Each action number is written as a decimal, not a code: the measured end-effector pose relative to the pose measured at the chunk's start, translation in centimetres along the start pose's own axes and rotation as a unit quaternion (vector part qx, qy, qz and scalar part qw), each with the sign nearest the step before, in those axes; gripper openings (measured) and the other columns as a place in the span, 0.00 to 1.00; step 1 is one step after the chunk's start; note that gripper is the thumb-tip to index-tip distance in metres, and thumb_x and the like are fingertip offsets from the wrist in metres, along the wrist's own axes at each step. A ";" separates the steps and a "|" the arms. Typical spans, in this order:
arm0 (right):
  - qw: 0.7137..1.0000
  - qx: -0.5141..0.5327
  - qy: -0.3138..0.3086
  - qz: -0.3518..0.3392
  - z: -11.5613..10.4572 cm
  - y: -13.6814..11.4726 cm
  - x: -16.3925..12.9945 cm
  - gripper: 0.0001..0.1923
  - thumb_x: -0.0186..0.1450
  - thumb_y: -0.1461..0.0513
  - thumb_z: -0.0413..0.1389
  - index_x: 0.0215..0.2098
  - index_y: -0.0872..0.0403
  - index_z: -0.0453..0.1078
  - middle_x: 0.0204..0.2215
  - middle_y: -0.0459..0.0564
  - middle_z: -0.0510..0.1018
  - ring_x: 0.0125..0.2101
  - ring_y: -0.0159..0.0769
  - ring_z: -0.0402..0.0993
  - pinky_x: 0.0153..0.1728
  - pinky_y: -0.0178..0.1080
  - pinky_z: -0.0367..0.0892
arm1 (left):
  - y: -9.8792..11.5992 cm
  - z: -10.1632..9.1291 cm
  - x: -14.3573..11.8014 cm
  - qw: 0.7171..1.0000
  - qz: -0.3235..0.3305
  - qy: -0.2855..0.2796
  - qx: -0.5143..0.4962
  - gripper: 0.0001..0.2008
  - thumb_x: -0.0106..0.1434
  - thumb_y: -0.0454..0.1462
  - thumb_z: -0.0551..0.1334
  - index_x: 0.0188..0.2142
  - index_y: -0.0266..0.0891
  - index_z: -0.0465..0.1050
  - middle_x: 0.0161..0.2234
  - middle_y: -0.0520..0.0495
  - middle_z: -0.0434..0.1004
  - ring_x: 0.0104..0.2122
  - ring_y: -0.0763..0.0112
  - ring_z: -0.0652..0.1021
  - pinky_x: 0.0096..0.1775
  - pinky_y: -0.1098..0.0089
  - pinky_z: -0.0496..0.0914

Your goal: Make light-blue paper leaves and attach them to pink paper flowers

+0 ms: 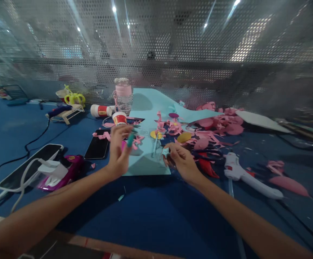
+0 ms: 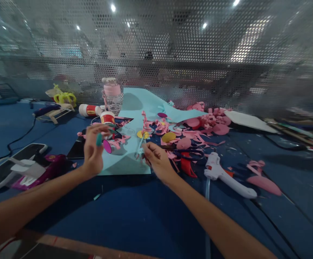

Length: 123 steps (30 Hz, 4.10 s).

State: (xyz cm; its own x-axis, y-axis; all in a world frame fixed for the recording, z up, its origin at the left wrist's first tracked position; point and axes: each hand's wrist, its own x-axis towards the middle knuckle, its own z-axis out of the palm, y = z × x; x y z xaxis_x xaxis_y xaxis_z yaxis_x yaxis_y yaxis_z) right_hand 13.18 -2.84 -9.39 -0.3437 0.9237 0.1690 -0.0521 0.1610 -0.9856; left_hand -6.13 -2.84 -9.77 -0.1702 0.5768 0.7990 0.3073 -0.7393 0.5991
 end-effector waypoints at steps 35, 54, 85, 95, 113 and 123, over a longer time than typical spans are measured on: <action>0.996 -0.006 0.087 -0.004 -3.3 1.6 -0.1 0.25 0.55 0.42 0.49 0.22 0.55 0.60 0.11 0.39 0.60 0.10 0.22 0.51 0.11 0.29 0.46 | 1.7 -0.2 1.5 0.855 -0.001 -0.258 0.449 0.14 0.56 0.44 0.56 0.35 0.35 0.67 0.33 0.40 0.71 0.37 0.57 0.71 0.40 0.60 0.63; 0.994 -0.011 0.106 -0.033 -3.4 1.1 -0.6 0.24 0.55 0.43 0.51 0.20 0.55 0.60 0.12 0.39 0.61 0.11 0.22 0.53 0.11 0.29 0.48 | 2.4 1.2 1.1 0.916 -0.322 -0.225 -0.075 0.10 0.49 0.41 0.65 0.25 0.35 0.69 0.35 0.45 0.76 0.32 0.71 0.75 0.37 0.67 0.69; 0.987 0.124 0.103 0.027 -1.8 0.5 -1.5 0.23 0.48 0.43 0.57 0.21 0.55 0.63 0.16 0.42 0.67 0.12 0.22 0.57 0.10 0.27 0.49 | 1.7 0.9 -2.2 0.895 0.178 -0.201 0.357 0.18 0.60 0.34 0.54 0.50 0.37 0.67 0.32 0.44 0.72 0.36 0.66 0.69 0.41 0.64 0.65; 0.990 0.106 0.089 0.006 -1.8 1.2 -1.3 0.20 0.52 0.45 0.56 0.23 0.54 0.62 0.15 0.39 0.65 0.12 0.21 0.54 0.12 0.28 0.51 | 2.6 1.3 -3.0 0.870 0.242 -0.205 0.379 0.17 0.60 0.32 0.56 0.49 0.41 0.67 0.25 0.50 0.69 0.27 0.74 0.68 0.34 0.71 0.63; 0.997 0.052 0.037 0.048 -0.7 1.0 -2.1 0.23 0.54 0.42 0.51 0.23 0.54 0.59 0.15 0.39 0.61 0.13 0.23 0.55 0.13 0.29 0.51 | 2.8 1.4 -3.3 0.856 0.253 -0.225 0.392 0.20 0.57 0.31 0.59 0.50 0.42 0.67 0.25 0.49 0.67 0.31 0.71 0.67 0.34 0.70 0.65; 0.997 0.060 0.039 0.039 -0.6 1.0 -2.0 0.20 0.56 0.46 0.52 0.24 0.53 0.59 0.15 0.38 0.59 0.13 0.22 0.54 0.13 0.29 0.50 | 2.8 1.5 -3.3 0.856 0.256 -0.220 0.392 0.20 0.57 0.31 0.59 0.50 0.42 0.67 0.23 0.49 0.65 0.30 0.71 0.66 0.34 0.70 0.65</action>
State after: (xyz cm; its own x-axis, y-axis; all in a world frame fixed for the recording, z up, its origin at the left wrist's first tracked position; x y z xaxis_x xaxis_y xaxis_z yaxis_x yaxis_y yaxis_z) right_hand 14.43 -4.36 -10.69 -0.2783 0.9565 0.0870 -0.1413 0.0488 -0.9888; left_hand -3.28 -6.30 -10.81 0.4904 0.4491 0.7469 0.7993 -0.5733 -0.1800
